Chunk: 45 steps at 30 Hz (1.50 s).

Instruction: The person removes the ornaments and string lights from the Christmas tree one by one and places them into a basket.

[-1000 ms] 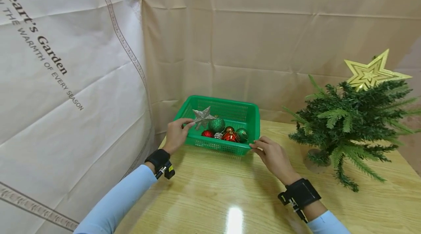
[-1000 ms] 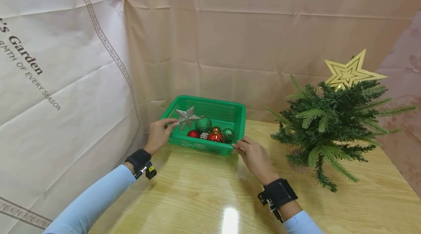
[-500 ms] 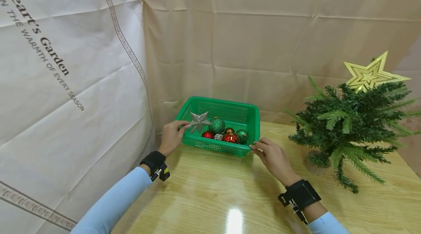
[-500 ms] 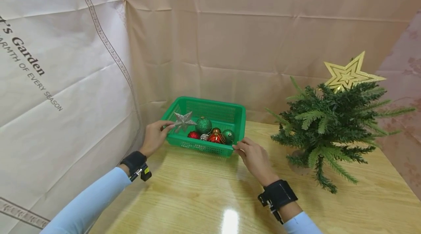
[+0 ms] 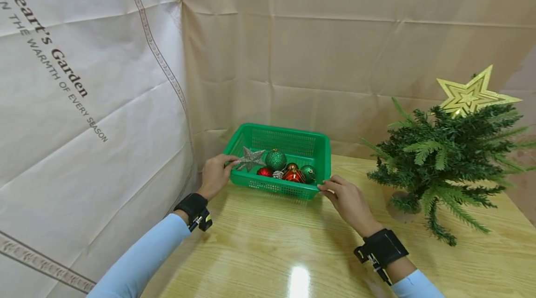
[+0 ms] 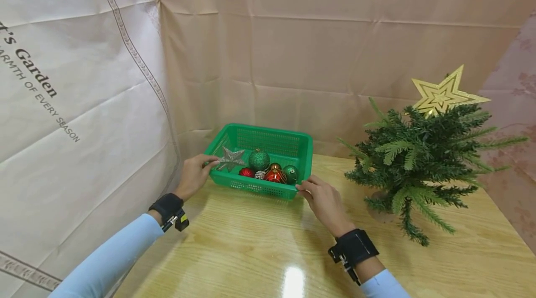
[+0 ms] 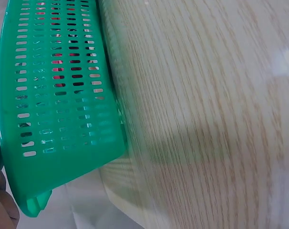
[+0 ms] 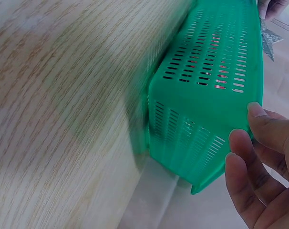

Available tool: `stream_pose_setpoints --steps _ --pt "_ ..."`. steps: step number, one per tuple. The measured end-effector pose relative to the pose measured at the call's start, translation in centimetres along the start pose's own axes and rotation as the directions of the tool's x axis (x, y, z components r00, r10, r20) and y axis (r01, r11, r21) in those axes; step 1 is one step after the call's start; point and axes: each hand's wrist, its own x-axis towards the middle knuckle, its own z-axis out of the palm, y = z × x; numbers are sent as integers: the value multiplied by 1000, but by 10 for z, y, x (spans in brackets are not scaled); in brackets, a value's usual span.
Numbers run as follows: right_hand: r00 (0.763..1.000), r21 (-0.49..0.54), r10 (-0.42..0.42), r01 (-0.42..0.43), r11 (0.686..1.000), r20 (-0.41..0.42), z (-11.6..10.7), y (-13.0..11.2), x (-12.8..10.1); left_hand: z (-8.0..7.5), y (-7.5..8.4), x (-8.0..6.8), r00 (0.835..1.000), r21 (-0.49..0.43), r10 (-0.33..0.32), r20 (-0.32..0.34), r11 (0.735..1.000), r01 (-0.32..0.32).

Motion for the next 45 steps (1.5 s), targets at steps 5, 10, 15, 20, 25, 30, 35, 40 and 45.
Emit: stream_pose_setpoints --steps 5,10,15,20,25,30,35,40,45 --pt "1000 3 4 -4 1000 -5 0 0 1 -1 -1 0 1000 20 26 7 999 -26" --pt "1000 8 1 -1 1000 -13 0 1 0 -1 -2 -2 999 36 46 23 998 -46" --pt "1000 17 2 -2 1000 -8 1 1 0 -2 -1 -2 998 50 44 45 998 -47" --pt "1000 21 5 -5 1000 -1 2 2 0 -1 -4 -2 997 45 44 66 998 -47" --pt "1000 15 9 -9 1000 2 1 1 -1 -1 -3 -1 995 32 62 78 997 -65" --pt "1000 15 4 -4 1000 -1 0 0 0 -2 -1 -3 994 43 66 91 997 -70" --pt "1000 22 -4 4 1000 -4 -1 -1 0 -3 -1 -3 991 53 67 112 996 -73" --pt "1000 22 -2 2 1000 3 -1 0 0 -3 -1 -2 989 53 69 128 996 -77" --pt "1000 25 2 -2 1000 4 0 0 0 -5 -1 -2 988 45 65 140 996 -72"
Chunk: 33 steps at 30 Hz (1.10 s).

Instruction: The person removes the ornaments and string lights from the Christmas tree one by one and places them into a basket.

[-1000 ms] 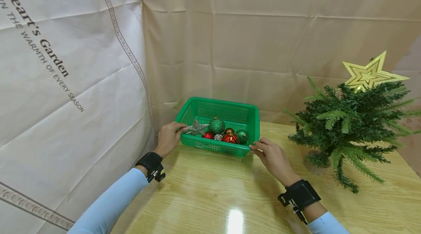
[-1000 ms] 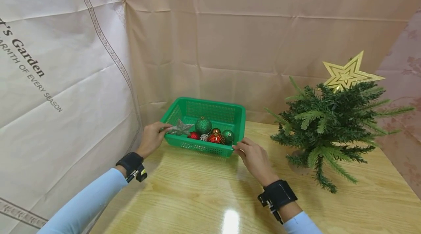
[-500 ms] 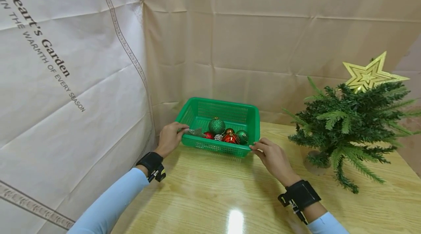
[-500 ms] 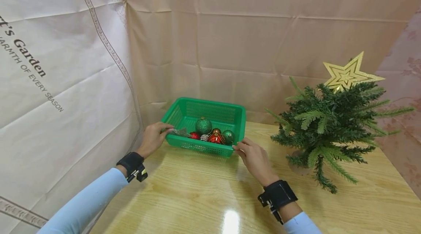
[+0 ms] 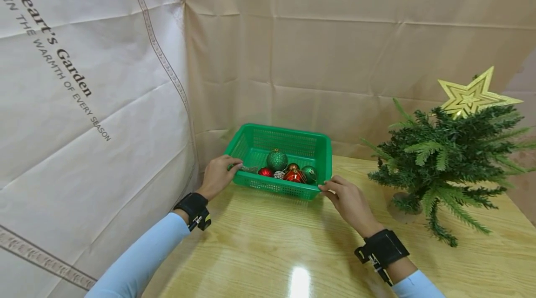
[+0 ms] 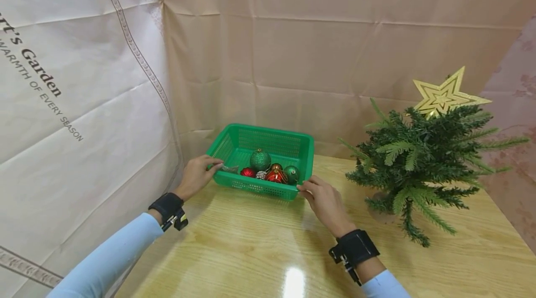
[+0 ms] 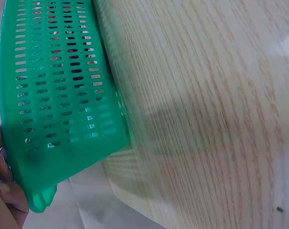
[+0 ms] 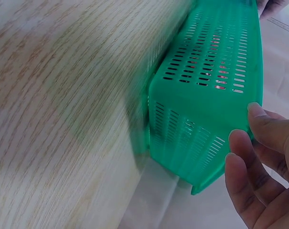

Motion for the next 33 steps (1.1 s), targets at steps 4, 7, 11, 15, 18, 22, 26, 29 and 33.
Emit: stream_pose_setpoints --steps 4,7,11,15,18,22,26,29,33 --pt "1000 -9 4 -4 1000 -4 -2 2 -2 2 2 2 1000 -18 7 -5 1000 -7" --pt "1000 -18 9 -10 1000 -6 -5 3 -3 5 3 4 1000 -27 7 -6 1000 -7" --pt "1000 -27 16 -16 1000 1 -9 4 -4 7 5 6 1000 -36 4 1 999 -4" --pt "998 -29 15 -13 999 63 -17 4 -3 10 9 9 1000 -37 20 -13 999 -20" --pt "991 16 37 -39 999 130 -29 1 -2 13 17 12 998 -45 48 -38 998 -50" --pt "976 82 125 -142 987 178 -62 -5 1 20 38 20 994 -86 98 -58 991 -103" --pt "976 120 160 -178 977 151 -110 -17 7 30 74 32 987 -152 154 -51 975 -160" --pt "980 175 170 -185 967 100 -153 -28 11 38 111 43 978 -221 206 -42 952 -210" --pt "963 233 270 -262 936 -2 -213 -37 18 50 166 63 957 -316 288 -27 906 -281"
